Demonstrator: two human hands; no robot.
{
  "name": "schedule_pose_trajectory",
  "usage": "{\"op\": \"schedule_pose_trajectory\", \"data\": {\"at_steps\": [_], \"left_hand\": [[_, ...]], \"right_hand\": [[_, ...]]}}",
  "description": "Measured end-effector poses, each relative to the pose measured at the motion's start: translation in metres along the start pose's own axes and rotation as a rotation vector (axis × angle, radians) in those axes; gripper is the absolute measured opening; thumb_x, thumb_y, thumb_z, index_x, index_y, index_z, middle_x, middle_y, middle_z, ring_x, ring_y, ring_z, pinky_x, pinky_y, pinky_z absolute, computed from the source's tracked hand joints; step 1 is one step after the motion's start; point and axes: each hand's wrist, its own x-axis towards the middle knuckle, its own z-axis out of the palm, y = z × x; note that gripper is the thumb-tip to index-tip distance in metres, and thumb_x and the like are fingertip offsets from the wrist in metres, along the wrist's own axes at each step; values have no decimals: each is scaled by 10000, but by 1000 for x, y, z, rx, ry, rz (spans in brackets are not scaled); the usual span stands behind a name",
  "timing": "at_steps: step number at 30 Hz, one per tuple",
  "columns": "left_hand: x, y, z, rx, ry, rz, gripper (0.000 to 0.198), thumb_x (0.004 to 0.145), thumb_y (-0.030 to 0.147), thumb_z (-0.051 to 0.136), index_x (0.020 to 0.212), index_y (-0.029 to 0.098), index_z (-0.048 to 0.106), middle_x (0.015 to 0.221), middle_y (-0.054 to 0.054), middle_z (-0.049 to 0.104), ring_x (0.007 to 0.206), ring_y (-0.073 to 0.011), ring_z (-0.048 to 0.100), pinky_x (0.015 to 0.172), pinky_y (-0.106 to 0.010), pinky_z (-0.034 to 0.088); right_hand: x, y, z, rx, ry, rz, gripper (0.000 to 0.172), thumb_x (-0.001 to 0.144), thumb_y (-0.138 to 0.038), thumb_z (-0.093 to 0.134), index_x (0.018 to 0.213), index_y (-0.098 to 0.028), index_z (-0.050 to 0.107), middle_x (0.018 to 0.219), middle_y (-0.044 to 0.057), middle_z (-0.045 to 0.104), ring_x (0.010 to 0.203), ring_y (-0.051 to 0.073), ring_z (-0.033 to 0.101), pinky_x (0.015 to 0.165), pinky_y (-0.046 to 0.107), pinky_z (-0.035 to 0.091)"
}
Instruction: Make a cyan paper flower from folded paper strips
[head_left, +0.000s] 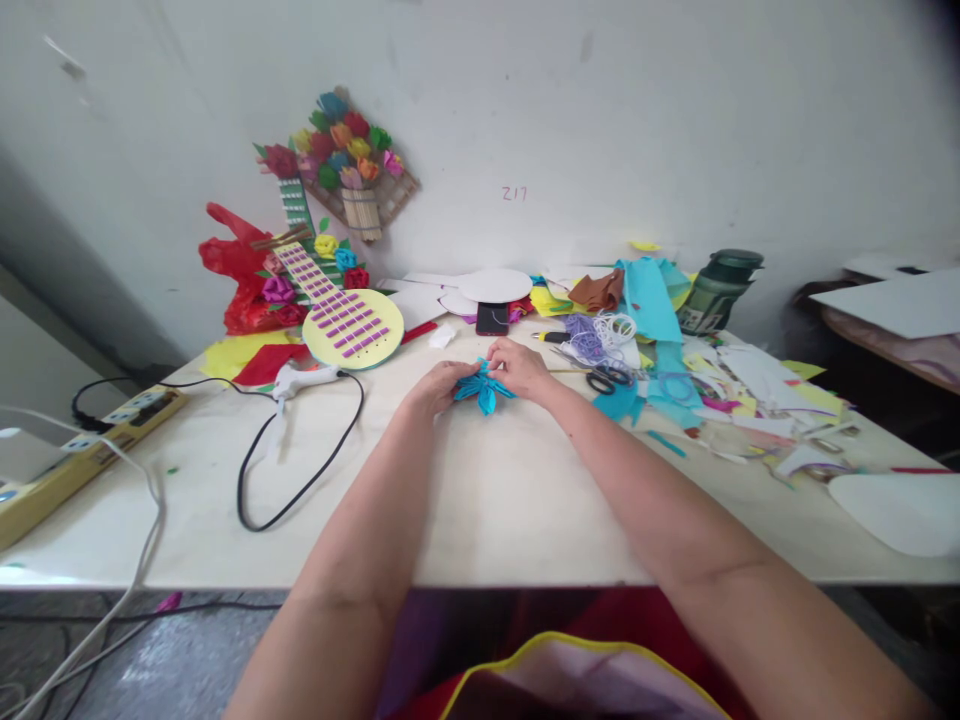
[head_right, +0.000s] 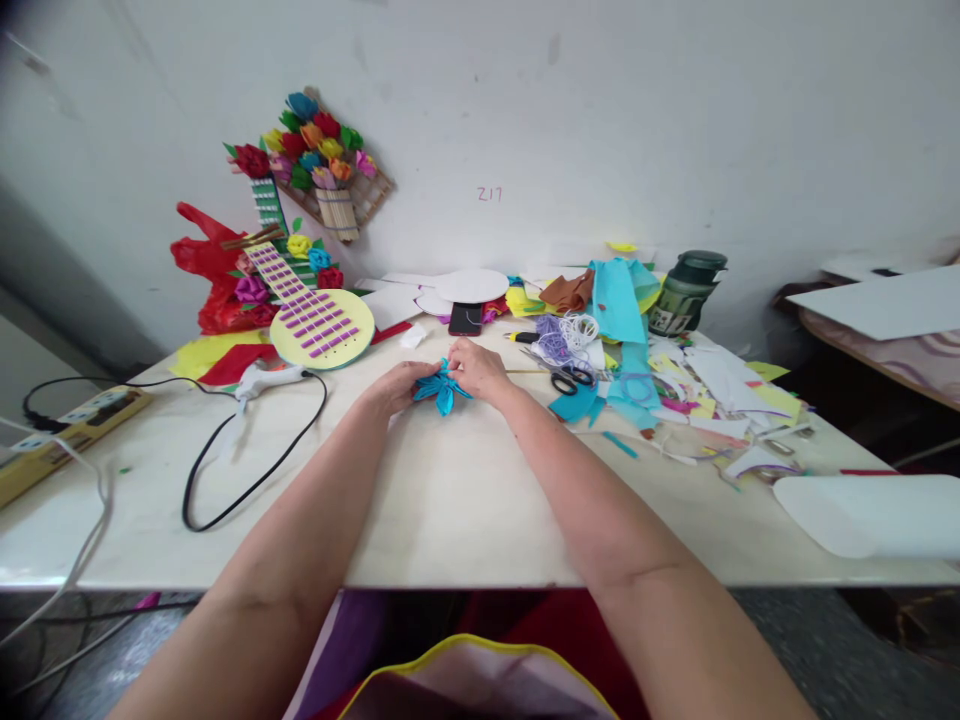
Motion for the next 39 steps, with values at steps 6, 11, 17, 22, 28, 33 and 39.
{"op": "schedule_pose_trajectory", "data": {"at_steps": [6, 11, 17, 22, 28, 33, 39], "left_hand": [[-1, 0, 1, 34, 0, 12, 210, 665, 237, 681, 573, 89, 565, 463, 2, 488, 419, -80, 446, 458, -238, 364], [-4, 5, 4, 70, 11, 6, 219, 650, 235, 687, 548, 88, 561, 469, -14, 519, 436, -98, 483, 489, -254, 387], [-1, 1, 6, 121, 76, 56, 247, 613, 244, 702, 499, 110, 529, 397, 27, 451, 374, -61, 394, 421, -220, 279], [0, -2, 4, 176, 83, 95, 281, 598, 314, 707, 509, 116, 528, 399, 35, 428, 373, -54, 367, 411, -220, 229], [8, -8, -2, 280, 101, 160, 327, 568, 388, 720, 514, 127, 531, 404, 46, 404, 384, -46, 327, 411, -221, 193], [8, -9, -4, 293, 129, 161, 344, 556, 417, 725, 527, 134, 533, 408, 48, 407, 386, -49, 332, 408, -216, 203], [5, -4, 2, 95, 145, 105, 347, 609, 426, 690, 536, 132, 522, 436, 10, 466, 399, -75, 406, 418, -221, 296]], "right_hand": [[1, 0, -1, 22, -9, 37, 37, 687, -213, 603, 695, -204, 637, 977, -8, 619, 822, 135, 561, 617, 235, 371], [1, -1, -2, 55, -30, 70, 33, 669, -212, 619, 684, -204, 648, 953, 0, 625, 818, 140, 564, 631, 239, 383], [4, 6, 3, 143, -50, 70, 88, 682, -215, 591, 713, -189, 668, 890, 23, 637, 799, 139, 570, 680, 240, 421], [6, 10, 3, 85, -92, 37, 166, 742, -244, 537, 777, -182, 688, 891, 38, 640, 818, 141, 571, 715, 238, 420], [3, 3, -7, -64, -206, 43, 203, 792, -314, 516, 839, -230, 694, 945, 25, 638, 837, 145, 568, 696, 224, 392], [3, -5, -14, -152, -233, 55, 237, 820, -341, 483, 852, -227, 688, 999, 36, 620, 851, 154, 565, 677, 236, 371], [2, -11, -15, -166, -183, 40, 242, 829, -321, 462, 864, -231, 684, 1046, 25, 601, 871, 155, 557, 639, 244, 355]]}}
